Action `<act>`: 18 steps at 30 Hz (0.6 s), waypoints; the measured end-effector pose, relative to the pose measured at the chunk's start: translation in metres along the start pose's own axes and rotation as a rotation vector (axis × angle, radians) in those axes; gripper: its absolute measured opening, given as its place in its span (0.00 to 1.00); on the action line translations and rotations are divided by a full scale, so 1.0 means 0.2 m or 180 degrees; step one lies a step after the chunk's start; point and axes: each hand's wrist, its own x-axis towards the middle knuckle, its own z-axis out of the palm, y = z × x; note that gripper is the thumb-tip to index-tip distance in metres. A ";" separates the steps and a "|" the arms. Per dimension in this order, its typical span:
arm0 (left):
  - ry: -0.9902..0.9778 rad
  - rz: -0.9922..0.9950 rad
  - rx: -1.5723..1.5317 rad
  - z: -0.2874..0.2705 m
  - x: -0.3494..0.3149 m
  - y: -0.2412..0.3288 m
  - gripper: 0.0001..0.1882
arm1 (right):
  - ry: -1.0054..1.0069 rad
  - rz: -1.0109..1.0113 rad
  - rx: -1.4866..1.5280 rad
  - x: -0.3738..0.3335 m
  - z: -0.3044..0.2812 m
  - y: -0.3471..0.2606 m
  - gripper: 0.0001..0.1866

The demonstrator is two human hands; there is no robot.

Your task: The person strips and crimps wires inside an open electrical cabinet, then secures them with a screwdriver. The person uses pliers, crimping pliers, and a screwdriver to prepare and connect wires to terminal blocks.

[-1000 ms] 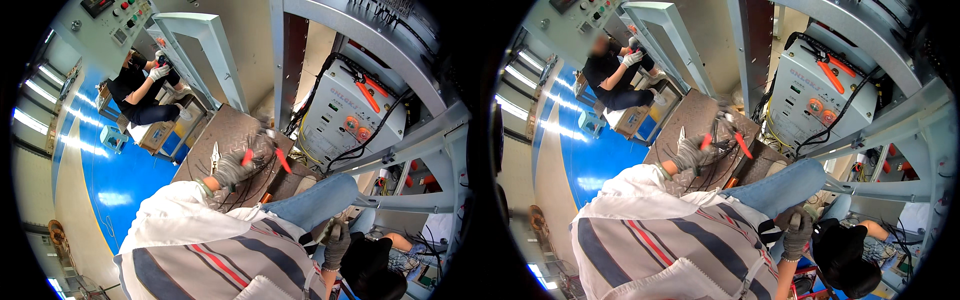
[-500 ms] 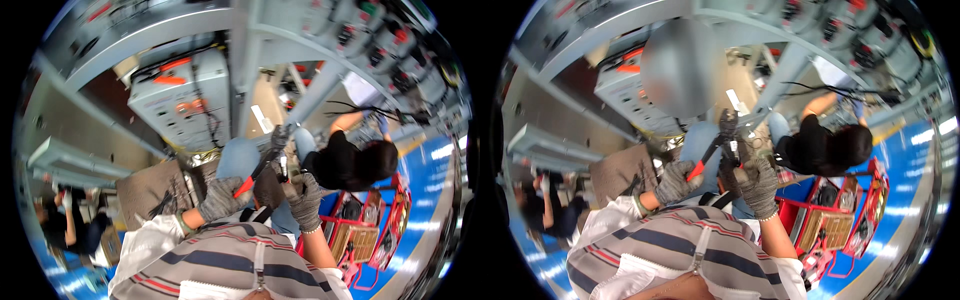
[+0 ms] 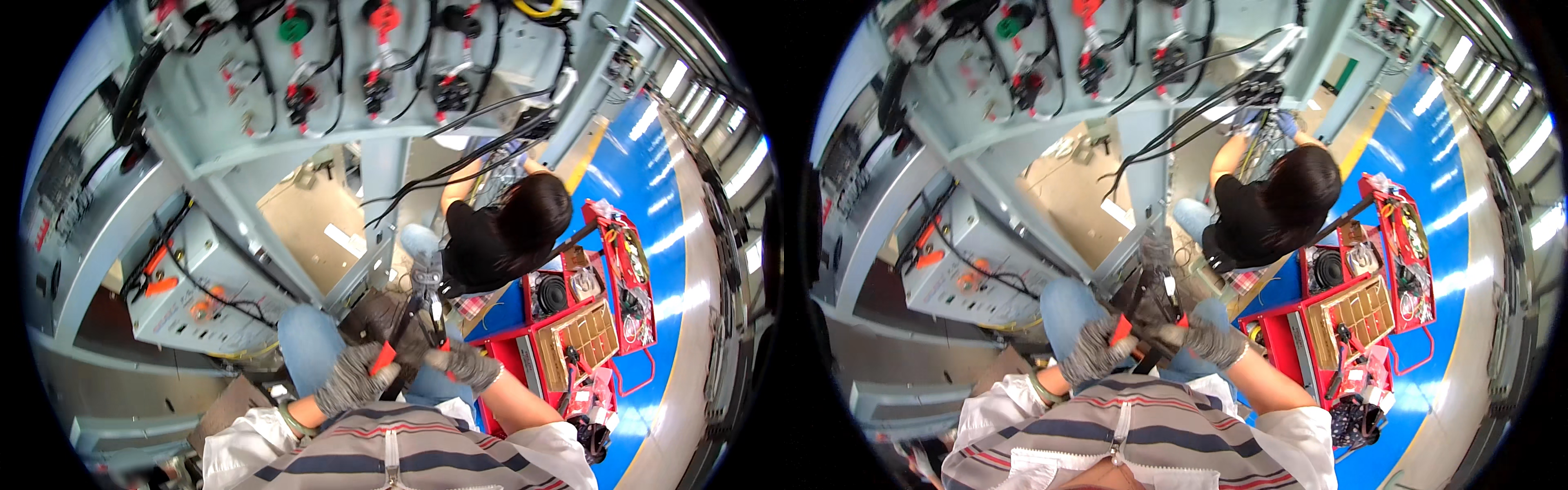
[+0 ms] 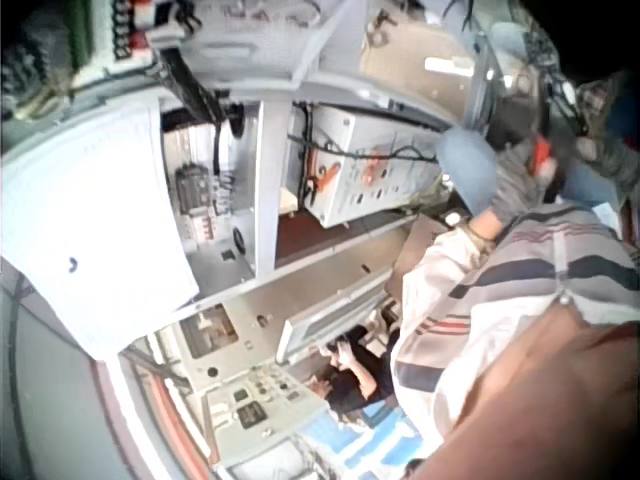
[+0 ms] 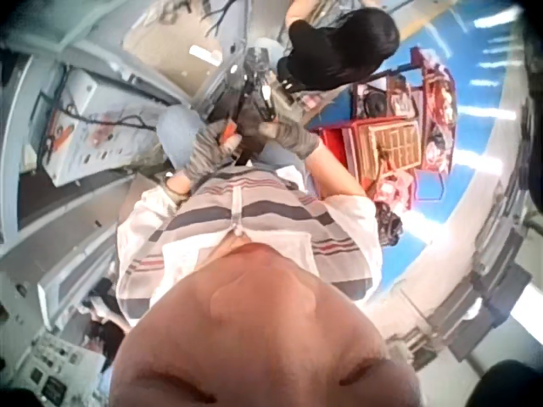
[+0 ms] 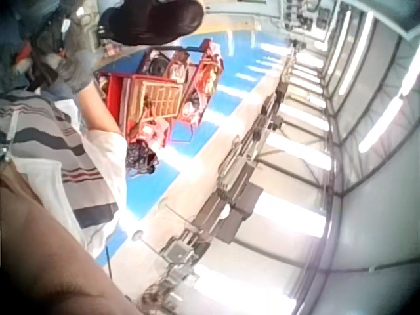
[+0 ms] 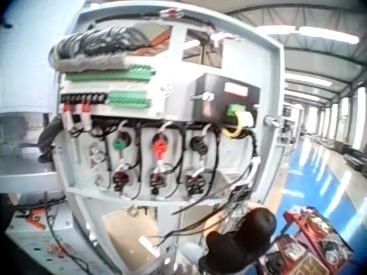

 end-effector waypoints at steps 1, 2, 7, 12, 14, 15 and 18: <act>-0.0173 -0.0010 -0.0162 0.06 0.02 -0.02 0.12 | 0.0073 -0.0025 -0.0031 0.01 0.04 -0.03 0.36; -0.0284 0.0056 -0.0465 0.12 0.05 -0.06 0.12 | 0.0243 0.0078 0.0023 0.02 0.09 -0.09 0.35; -0.0591 0.0296 -0.1143 0.32 0.15 -0.22 0.21 | 0.0435 0.0204 -0.0682 -0.01 0.09 -0.20 0.27; -0.0051 -0.1245 -0.3527 0.31 0.26 -0.30 0.16 | 0.1331 -0.0603 -0.0883 -0.09 0.02 -0.28 0.09; -0.0629 -0.1496 -0.5373 0.26 0.33 -0.38 0.15 | 0.1473 -0.0585 -0.1308 -0.11 -0.02 -0.21 0.07; -0.0640 -0.1170 -0.5557 0.25 0.35 -0.37 0.15 | 0.1605 -0.0861 -0.1592 -0.10 -0.04 -0.18 0.07; -0.0222 -0.0885 -0.5854 0.23 0.37 -0.28 0.21 | 0.1880 -0.0551 -0.1826 -0.10 0.04 -0.19 0.08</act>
